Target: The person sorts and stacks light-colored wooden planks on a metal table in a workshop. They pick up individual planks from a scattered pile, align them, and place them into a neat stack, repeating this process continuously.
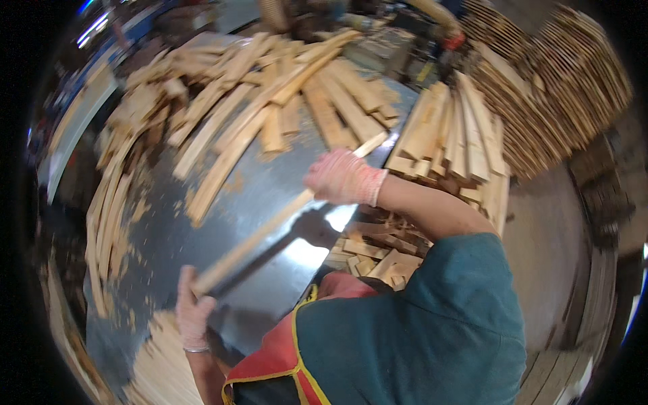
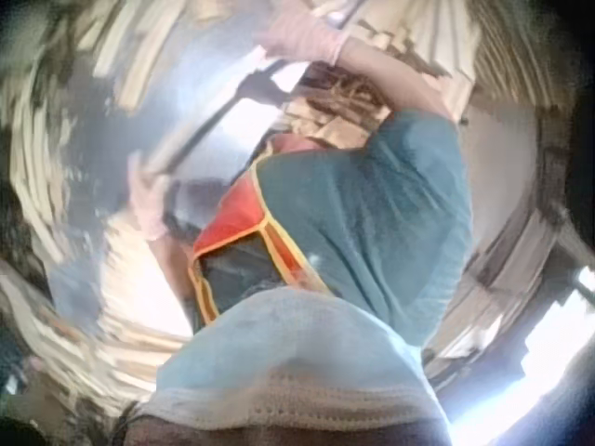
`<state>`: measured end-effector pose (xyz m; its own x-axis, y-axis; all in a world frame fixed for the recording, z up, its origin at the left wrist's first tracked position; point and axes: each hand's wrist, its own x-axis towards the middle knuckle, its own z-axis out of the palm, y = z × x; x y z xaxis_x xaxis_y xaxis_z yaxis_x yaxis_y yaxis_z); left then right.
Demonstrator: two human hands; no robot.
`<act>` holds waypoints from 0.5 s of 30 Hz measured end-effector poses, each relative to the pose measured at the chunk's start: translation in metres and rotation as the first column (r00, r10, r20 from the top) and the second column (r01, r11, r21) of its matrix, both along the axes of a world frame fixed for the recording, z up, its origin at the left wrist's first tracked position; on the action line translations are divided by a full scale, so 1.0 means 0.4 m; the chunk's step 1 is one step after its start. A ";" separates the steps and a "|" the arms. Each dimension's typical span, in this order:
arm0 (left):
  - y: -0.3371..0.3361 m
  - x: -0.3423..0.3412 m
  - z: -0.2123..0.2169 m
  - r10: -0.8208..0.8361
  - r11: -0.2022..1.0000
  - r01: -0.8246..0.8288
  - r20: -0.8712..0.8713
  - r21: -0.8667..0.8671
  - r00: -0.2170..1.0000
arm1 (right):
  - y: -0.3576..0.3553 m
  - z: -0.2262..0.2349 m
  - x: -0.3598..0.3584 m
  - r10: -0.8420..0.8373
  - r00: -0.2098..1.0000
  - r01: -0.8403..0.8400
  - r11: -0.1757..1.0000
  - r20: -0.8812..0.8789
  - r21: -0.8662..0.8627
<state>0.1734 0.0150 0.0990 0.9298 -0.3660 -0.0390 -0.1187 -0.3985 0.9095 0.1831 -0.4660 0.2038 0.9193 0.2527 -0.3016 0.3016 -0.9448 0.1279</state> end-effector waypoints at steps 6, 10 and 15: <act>-0.050 0.275 -0.146 0.288 0.921 -0.289 0.046 0.261 0.957 | -0.668 0.050 -0.236 -0.778 0.378 0.730 0.584 0.502 0.356; -0.135 0.439 -0.200 0.137 0.711 -0.256 0.229 0.655 0.964 | -0.863 0.143 -0.287 -0.824 0.100 0.984 0.167 0.558 0.070; -0.227 0.645 -0.199 0.052 0.571 -0.269 0.293 0.775 0.955 | -0.952 0.030 -0.158 -0.943 0.089 0.984 0.033 0.319 -0.176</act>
<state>0.4312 -0.0758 0.0195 0.9911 -0.1292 -0.0333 -0.1220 -0.9787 0.1651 0.1197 -0.8469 0.2157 0.2837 -0.9584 -0.0316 -0.8828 -0.2739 0.3816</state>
